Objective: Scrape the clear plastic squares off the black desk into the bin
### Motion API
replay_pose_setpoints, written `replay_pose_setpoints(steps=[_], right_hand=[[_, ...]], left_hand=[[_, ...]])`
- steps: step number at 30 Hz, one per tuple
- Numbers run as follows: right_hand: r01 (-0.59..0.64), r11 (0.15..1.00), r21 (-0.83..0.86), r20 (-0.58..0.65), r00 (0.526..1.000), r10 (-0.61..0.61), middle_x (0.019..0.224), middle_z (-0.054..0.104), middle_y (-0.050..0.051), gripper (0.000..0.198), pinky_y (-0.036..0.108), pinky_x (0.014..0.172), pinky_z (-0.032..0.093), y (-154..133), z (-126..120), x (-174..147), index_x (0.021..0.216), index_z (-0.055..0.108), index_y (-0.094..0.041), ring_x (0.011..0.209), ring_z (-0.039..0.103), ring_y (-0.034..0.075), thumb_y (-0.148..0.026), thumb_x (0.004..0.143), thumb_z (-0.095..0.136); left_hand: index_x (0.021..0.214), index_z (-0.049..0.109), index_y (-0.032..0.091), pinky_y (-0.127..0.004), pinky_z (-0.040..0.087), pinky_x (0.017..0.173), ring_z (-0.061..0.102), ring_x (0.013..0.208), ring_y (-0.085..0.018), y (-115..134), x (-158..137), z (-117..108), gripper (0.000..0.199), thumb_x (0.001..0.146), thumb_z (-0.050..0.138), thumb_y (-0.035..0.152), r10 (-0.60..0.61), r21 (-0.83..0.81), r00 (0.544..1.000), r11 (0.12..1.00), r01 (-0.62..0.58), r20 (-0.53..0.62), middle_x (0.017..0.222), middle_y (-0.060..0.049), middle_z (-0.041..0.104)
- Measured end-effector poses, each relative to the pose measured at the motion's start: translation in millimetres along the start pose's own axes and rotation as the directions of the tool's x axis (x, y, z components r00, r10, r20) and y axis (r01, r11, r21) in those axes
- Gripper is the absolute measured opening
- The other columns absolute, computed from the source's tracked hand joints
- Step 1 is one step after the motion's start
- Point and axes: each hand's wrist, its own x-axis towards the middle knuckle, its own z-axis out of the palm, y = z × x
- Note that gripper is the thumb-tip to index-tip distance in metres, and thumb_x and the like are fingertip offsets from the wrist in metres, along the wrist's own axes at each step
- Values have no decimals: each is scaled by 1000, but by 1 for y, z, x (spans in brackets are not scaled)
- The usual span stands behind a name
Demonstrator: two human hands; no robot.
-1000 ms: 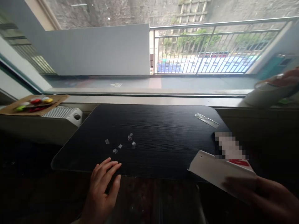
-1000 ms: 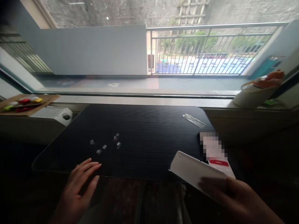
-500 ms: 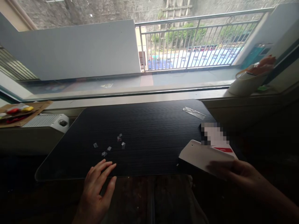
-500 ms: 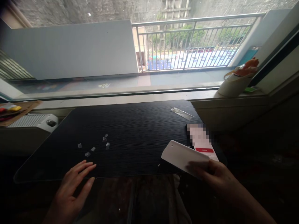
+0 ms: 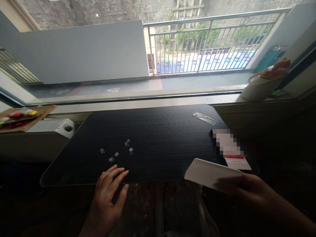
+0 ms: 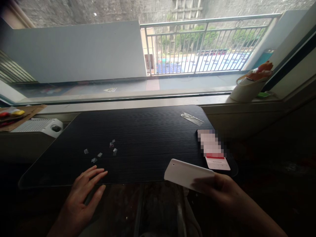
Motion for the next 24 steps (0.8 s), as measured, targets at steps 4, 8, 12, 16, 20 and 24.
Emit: replay_pose_setpoints(steps=[4, 8, 12, 16, 20, 24], right_hand=[[10, 1000, -7, -21, 1000, -10, 87, 84, 5, 34, 38, 80, 63, -2, 1, -5, 78, 85, -29, 87, 78, 33, -60, 64, 84], [13, 1000, 14, -20, 1000, -12, 87, 84, 4, 34, 38, 80, 63, 0, 1, -4, 78, 85, -30, 87, 78, 33, -61, 63, 84], [30, 999, -34, 32, 999, -28, 86, 84, 6, 32, 40, 80, 63, 4, 1, -3, 80, 85, -28, 86, 78, 34, -58, 67, 83], [35, 998, -54, 23, 999, -34, 87, 84, 5, 31, 38, 80, 62, 6, -1, -4, 80, 85, -29, 87, 77, 33, -57, 67, 82], [27, 995, -91, 58, 998, -22, 89, 84, 7, 35, 36, 78, 63, 3, -8, -3, 84, 86, -29, 84, 78, 31, -62, 72, 77], [66, 988, -137, 127, 991, -48, 92, 84, 7, 34, 38, 80, 64, 0, -7, -2, 86, 86, -29, 87, 78, 33, -59, 74, 76]], left_hand=[[126, 57, 22, -41, 39, 110, 54, 125, -25, 1, 1, 0, 30, 96, 52, 20, 14, -2, 1000, 1000, -14, 7, 122, -7, 61], [125, 58, 21, -40, 37, 111, 53, 126, -25, 2, 2, -1, 30, 96, 52, 20, 15, -12, 1000, 1000, -15, 4, 122, -7, 61], [126, 58, 22, -40, 38, 110, 54, 125, -25, 2, 1, -1, 31, 96, 52, 21, 0, -11, 1000, 1000, 0, 7, 122, -7, 62], [126, 59, 23, -42, 40, 110, 54, 125, -26, 2, -1, -2, 31, 95, 53, 21, -18, -15, 1000, 1000, 19, 22, 123, -7, 62], [125, 59, 24, -45, 41, 109, 55, 125, -26, 1, -3, -3, 31, 95, 53, 21, -42, -26, 999, 999, 43, 19, 122, -7, 63], [125, 60, 24, -47, 43, 109, 55, 125, -27, 1, -5, -1, 31, 95, 53, 21, -58, -28, 998, 998, 58, 11, 122, -7, 64]])
